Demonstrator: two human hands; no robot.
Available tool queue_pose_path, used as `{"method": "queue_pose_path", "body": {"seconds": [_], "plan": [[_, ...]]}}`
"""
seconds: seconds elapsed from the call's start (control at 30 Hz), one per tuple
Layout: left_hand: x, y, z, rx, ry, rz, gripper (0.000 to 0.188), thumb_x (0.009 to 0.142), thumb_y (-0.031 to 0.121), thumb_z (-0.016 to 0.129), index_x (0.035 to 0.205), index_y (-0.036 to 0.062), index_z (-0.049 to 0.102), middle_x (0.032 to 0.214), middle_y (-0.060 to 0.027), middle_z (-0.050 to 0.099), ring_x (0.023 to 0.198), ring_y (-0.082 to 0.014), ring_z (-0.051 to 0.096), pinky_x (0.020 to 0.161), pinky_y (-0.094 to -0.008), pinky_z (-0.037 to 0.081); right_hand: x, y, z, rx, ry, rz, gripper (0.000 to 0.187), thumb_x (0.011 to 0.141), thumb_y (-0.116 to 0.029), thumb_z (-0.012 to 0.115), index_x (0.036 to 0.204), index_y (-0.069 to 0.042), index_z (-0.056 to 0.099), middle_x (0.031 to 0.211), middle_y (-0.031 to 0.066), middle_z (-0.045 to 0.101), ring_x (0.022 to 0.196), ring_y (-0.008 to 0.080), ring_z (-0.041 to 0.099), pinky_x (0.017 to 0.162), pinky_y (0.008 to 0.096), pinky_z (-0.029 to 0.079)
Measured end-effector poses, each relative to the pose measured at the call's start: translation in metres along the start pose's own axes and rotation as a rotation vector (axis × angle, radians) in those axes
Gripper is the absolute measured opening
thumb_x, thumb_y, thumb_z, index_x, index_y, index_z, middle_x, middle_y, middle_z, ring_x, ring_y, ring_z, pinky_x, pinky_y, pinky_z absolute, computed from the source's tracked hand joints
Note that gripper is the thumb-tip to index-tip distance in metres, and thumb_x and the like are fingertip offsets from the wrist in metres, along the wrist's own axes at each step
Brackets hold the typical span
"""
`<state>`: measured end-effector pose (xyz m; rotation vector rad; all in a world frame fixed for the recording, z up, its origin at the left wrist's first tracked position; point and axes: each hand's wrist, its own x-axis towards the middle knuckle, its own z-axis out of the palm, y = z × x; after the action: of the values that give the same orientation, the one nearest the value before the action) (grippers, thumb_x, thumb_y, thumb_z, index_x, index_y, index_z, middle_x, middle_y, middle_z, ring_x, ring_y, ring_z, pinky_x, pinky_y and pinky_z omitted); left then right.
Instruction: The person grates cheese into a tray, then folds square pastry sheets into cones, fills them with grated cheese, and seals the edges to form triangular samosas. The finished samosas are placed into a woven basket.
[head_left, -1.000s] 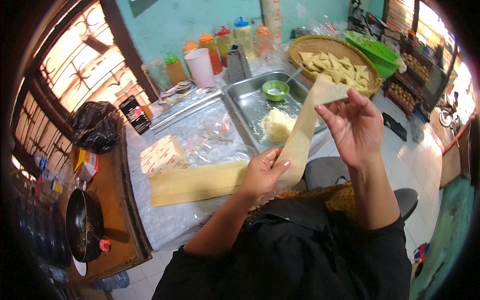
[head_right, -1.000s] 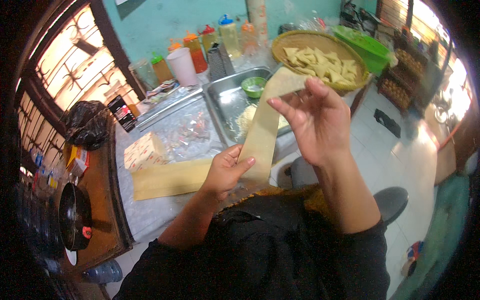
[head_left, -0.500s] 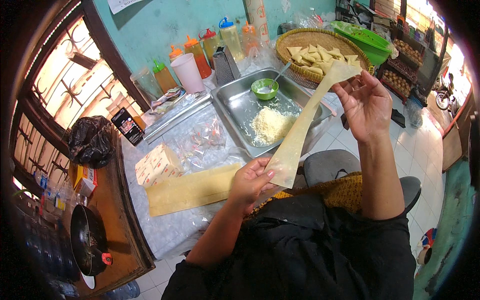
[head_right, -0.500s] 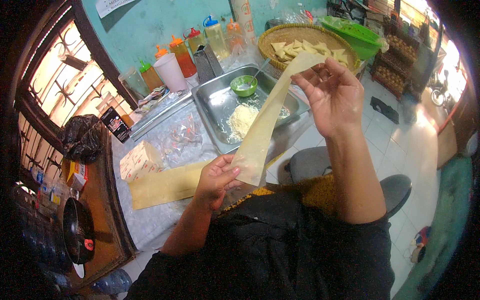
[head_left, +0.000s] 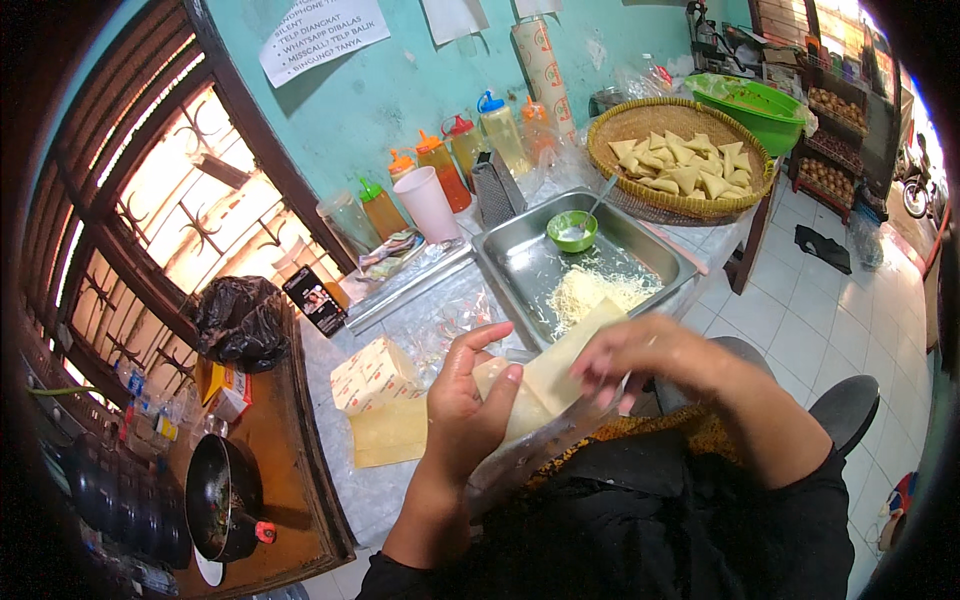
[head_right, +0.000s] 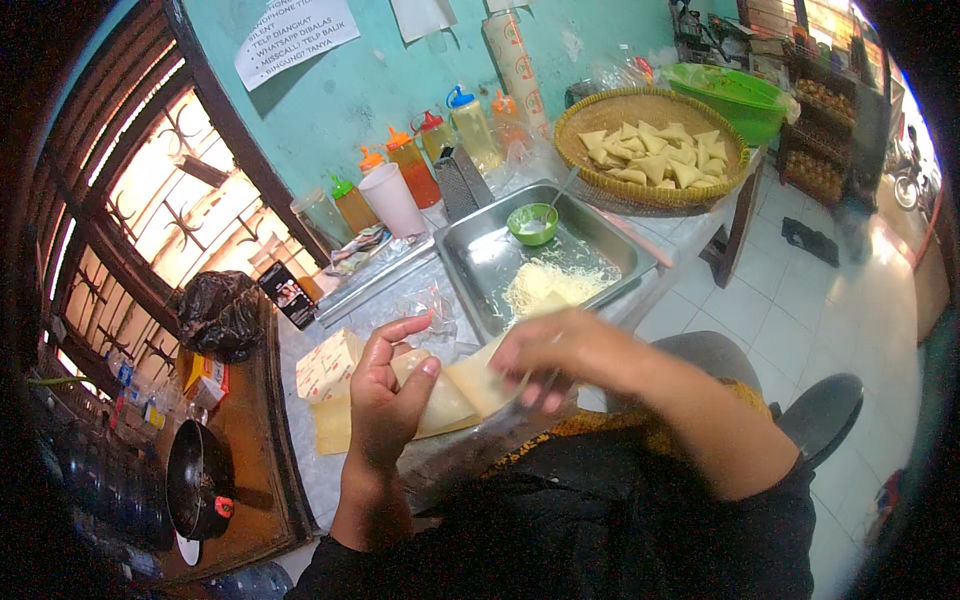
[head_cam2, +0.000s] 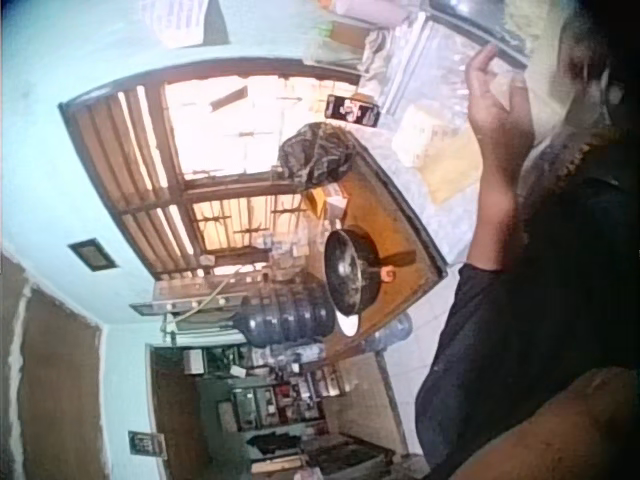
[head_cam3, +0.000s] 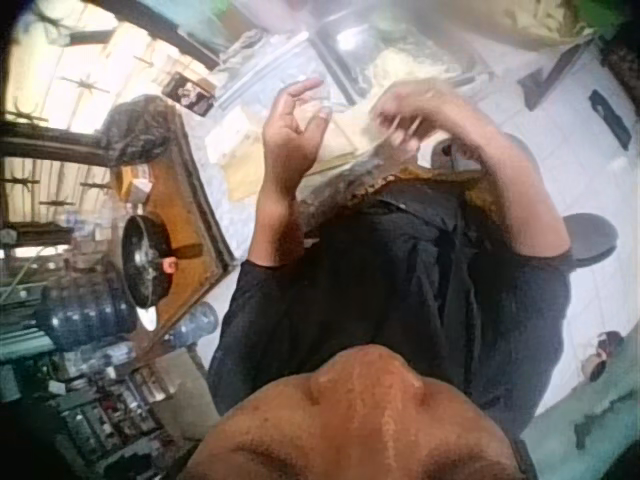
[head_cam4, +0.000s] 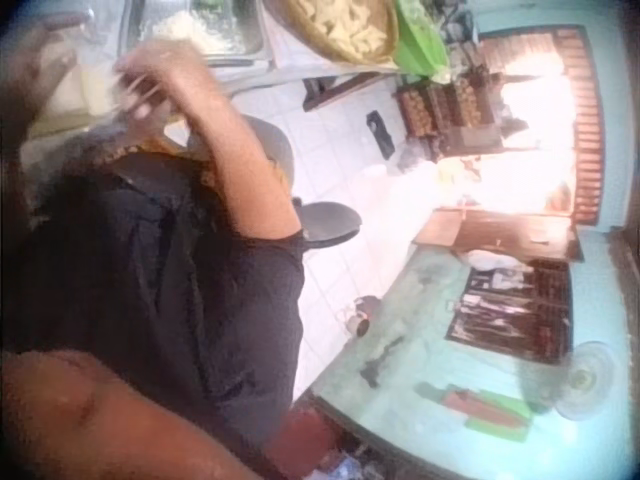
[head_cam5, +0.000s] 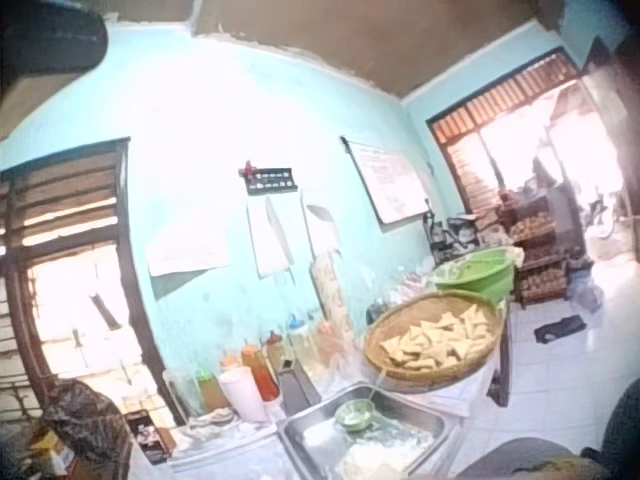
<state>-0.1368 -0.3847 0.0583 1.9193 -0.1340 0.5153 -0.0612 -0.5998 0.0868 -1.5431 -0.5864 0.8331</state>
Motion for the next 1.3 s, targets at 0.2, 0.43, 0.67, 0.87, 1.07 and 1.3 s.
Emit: {"method": "queue_pose_path", "body": {"seconds": [0.2, 0.43, 0.67, 0.87, 1.07, 1.3], "plan": [[0.006, 0.022, 0.013, -0.114, -0.068, 0.085, 0.037, 0.088, 0.01, 0.053, 0.123, -0.0009, 0.046, 0.078, -0.0031, 0.054, 0.068, -0.0065, 0.049, 0.063, -0.0211, 0.041, 0.005, 0.019, 0.028, 0.519, -0.17, -0.101, 0.035, 0.089, -0.022, 0.051, 0.117, -0.001, 0.047, 0.103, 0.0113, 0.056, 0.092, 0.0184, 0.059, 0.079, 0.0323, 0.052], [-0.003, 0.035, 0.02, 0.153, -0.12, 0.498, 0.069, 0.091, 0.047, 0.047, 0.13, -0.0074, 0.035, 0.079, -0.0108, 0.058, 0.072, -0.0179, 0.056, 0.068, -0.0285, 0.046, -0.007, 0.011, 0.025, 0.671, -0.135, -0.193, 0.042, 0.09, -0.027, 0.049, 0.124, -0.003, 0.044, 0.115, 0.0105, 0.054, 0.106, 0.0207, 0.054, 0.083, 0.0413, 0.051], [-0.015, 0.013, 0.028, 0.009, -0.07, 0.573, 0.069, 0.082, 0.028, 0.064, 0.134, -0.0048, 0.032, 0.1, -0.0157, 0.055, 0.086, -0.0212, 0.055, 0.079, -0.0328, 0.046, -0.005, 0.015, 0.025, 0.545, -0.016, -0.195, 0.032, 0.086, -0.01, 0.054, 0.116, -0.002, 0.051, 0.104, 0.0087, 0.059, 0.092, 0.0183, 0.06, 0.078, 0.0362, 0.053], [-0.016, 0.001, 0.054, -0.774, -0.28, 0.129, 0.096, 0.071, 0.033, 0.073, 0.141, 0.0038, 0.015, 0.138, -0.0179, 0.029, 0.129, -0.0295, 0.032, 0.107, -0.0401, 0.026, -0.005, 0.014, 0.027, 0.531, 0.0, -0.292, 0.027, 0.081, -0.004, 0.059, 0.108, 0.0, 0.056, 0.094, 0.0063, 0.062, 0.083, 0.0139, 0.06, 0.075, 0.0271, 0.047], [-0.016, -0.008, 0.061, -1.017, -0.44, -0.156, 0.094, 0.069, 0.04, 0.073, 0.137, -0.0008, 0.022, 0.125, -0.0168, 0.042, 0.116, -0.0303, 0.046, 0.1, -0.0417, 0.038, 0.0, 0.023, 0.015, 0.23, 0.12, -0.398, 0.023, 0.079, -0.004, 0.06, 0.102, -0.002, 0.056, 0.09, 0.0048, 0.06, 0.08, 0.0114, 0.058, 0.072, 0.0254, 0.046], [-0.019, -0.013, 0.064, -0.96, -0.326, -0.206, 0.086, 0.077, 0.05, 0.063, 0.135, -0.002, 0.027, 0.117, -0.0157, 0.048, 0.112, -0.0288, 0.05, 0.096, -0.0401, 0.042, -0.004, 0.015, 0.007, 0.34, 0.154, -0.403, 0.023, 0.08, 0.001, 0.059, 0.103, 0.0, 0.055, 0.092, 0.0058, 0.061, 0.082, 0.0133, 0.059, 0.07, 0.0253, 0.048]]}}
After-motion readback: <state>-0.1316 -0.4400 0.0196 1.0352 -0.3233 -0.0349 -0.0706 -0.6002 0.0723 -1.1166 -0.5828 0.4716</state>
